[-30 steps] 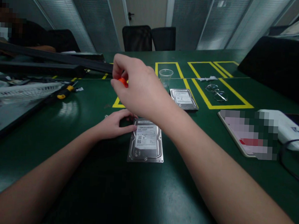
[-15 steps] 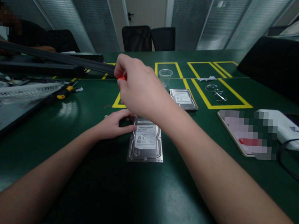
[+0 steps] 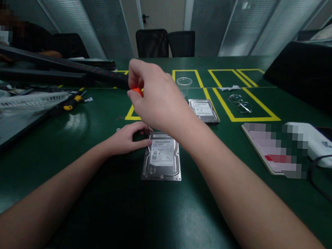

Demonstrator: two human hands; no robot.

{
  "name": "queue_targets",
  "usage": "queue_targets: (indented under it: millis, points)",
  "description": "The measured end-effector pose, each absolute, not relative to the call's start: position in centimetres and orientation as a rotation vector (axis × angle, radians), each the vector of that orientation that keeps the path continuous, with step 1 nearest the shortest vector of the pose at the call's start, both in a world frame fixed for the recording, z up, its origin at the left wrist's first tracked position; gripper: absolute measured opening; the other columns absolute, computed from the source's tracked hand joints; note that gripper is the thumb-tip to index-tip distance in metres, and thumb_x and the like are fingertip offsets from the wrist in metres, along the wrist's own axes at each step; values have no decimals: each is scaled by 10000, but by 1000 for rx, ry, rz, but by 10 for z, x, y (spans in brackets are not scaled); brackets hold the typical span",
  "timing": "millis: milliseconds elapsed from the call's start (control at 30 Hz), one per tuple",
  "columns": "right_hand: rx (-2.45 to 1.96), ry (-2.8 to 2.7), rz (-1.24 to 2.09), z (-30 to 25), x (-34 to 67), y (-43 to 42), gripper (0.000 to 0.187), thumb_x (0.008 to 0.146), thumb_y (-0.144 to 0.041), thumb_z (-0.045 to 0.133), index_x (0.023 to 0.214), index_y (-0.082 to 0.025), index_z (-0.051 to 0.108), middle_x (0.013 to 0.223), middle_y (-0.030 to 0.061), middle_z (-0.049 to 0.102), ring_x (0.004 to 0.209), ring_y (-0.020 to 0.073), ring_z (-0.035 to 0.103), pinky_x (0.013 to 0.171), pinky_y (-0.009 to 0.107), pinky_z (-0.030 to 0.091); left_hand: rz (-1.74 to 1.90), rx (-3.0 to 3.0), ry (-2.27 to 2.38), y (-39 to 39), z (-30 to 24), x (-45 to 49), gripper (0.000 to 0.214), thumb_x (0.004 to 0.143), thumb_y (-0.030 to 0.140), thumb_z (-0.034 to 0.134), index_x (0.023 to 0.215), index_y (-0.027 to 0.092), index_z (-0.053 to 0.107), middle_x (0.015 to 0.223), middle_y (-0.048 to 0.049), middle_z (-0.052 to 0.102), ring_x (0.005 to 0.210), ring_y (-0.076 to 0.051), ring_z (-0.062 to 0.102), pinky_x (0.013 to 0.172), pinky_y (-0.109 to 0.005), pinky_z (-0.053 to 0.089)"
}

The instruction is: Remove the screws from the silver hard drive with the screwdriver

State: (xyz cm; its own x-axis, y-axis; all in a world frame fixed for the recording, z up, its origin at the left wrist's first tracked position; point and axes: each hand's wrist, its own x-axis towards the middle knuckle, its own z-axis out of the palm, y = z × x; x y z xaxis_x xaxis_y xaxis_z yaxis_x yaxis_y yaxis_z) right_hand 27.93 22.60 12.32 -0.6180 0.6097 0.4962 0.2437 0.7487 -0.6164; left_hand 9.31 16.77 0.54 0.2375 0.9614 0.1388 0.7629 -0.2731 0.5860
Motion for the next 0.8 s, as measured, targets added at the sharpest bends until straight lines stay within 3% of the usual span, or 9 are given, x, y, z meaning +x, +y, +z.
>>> queue_targets:
  millis: [433,800]
  points:
    - [-570,-2218,608,123,279,229,164,910,-166,651,801,-252,563,971,48,741,927,243,699,725,351,531,692,2109,1588,167,5,93,401,892,506,696,1127,182,671,1139,-100,712,1014,-247,648,910,-412,526]
    - [-657,-2207,659,122,277,225,88,943,-188,633,870,-228,601,937,59,741,953,230,714,689,283,524,668,2111,1600,167,6,94,403,896,501,688,1128,171,674,1153,-101,714,1023,-248,646,927,-416,519]
